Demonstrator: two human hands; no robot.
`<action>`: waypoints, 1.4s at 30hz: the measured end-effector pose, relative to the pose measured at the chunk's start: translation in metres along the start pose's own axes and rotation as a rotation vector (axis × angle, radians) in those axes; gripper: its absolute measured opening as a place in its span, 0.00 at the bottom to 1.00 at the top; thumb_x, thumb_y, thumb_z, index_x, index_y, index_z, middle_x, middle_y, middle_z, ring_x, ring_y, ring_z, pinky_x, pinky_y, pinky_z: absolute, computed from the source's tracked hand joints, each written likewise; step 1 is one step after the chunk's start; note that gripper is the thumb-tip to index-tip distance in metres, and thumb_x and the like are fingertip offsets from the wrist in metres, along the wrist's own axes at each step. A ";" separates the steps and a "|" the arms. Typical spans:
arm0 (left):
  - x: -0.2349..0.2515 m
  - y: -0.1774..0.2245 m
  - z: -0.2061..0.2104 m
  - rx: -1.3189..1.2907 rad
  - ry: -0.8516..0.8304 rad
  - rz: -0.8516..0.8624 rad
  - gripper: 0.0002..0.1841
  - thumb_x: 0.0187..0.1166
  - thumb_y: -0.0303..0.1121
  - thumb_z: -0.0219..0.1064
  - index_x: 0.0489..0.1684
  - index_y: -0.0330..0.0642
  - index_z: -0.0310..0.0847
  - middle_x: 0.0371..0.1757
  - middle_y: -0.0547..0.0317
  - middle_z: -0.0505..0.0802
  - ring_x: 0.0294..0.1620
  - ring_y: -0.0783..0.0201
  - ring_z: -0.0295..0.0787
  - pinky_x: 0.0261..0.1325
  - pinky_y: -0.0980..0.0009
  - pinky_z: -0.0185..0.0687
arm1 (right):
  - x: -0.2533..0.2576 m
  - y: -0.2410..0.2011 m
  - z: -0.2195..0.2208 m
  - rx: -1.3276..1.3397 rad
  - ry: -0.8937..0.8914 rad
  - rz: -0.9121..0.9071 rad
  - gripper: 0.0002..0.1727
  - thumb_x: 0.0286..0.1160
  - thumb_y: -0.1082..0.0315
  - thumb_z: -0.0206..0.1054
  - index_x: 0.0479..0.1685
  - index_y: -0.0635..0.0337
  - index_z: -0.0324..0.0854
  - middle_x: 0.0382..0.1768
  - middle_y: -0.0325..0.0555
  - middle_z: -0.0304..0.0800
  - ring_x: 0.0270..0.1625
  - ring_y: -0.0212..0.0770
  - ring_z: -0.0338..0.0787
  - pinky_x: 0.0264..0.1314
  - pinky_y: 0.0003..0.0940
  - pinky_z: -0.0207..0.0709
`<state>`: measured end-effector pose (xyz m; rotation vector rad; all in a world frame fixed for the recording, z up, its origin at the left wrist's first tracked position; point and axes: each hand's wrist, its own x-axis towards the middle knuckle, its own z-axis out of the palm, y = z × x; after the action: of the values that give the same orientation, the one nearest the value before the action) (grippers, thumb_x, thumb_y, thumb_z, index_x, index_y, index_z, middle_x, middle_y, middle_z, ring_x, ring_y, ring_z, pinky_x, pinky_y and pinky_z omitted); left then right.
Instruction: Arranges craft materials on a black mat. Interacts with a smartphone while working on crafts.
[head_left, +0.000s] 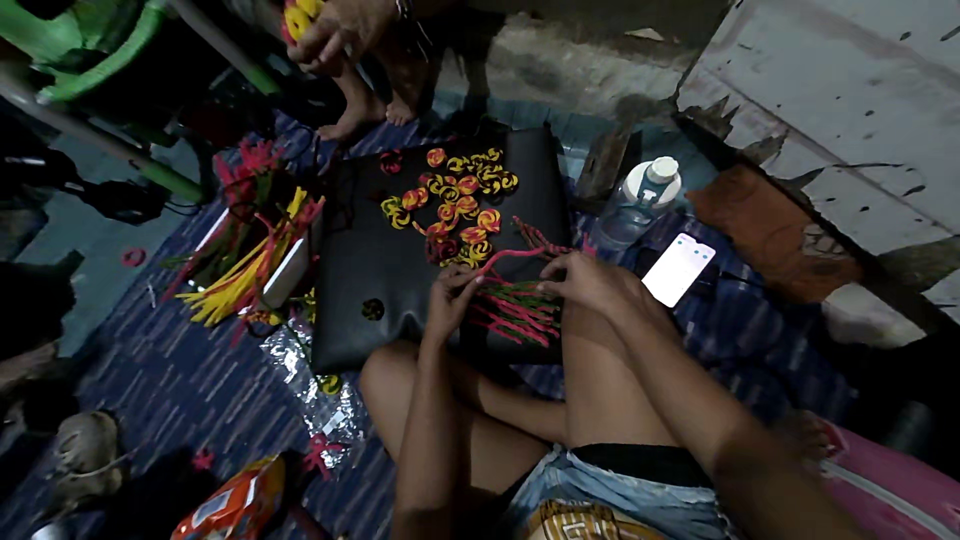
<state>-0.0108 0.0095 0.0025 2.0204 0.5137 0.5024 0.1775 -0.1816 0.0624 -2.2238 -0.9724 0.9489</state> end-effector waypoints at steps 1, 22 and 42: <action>0.000 -0.001 0.000 0.041 -0.015 0.001 0.09 0.80 0.30 0.69 0.47 0.35 0.94 0.47 0.53 0.91 0.51 0.67 0.84 0.56 0.69 0.80 | -0.002 0.003 -0.003 0.032 0.130 -0.042 0.13 0.77 0.60 0.75 0.49 0.62 0.92 0.51 0.57 0.93 0.57 0.57 0.91 0.65 0.61 0.79; 0.001 0.006 -0.005 0.372 -0.310 0.101 0.12 0.73 0.34 0.76 0.53 0.53 0.97 0.51 0.46 0.91 0.62 0.42 0.81 0.70 0.32 0.59 | 0.049 0.026 -0.007 -0.026 0.189 0.093 0.13 0.82 0.67 0.68 0.58 0.62 0.89 0.55 0.60 0.92 0.62 0.61 0.89 0.66 0.66 0.75; 0.001 0.010 0.012 -0.136 0.251 0.059 0.10 0.81 0.25 0.64 0.48 0.24 0.86 0.42 0.63 0.94 0.38 0.84 0.88 0.46 0.83 0.85 | 0.034 -0.027 0.045 -0.145 0.123 -0.585 0.12 0.78 0.69 0.65 0.50 0.69 0.87 0.44 0.61 0.93 0.53 0.60 0.92 0.59 0.62 0.79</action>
<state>-0.0022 -0.0025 0.0059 1.8571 0.5566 0.8124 0.1489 -0.1310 0.0405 -1.8981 -1.5503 0.4818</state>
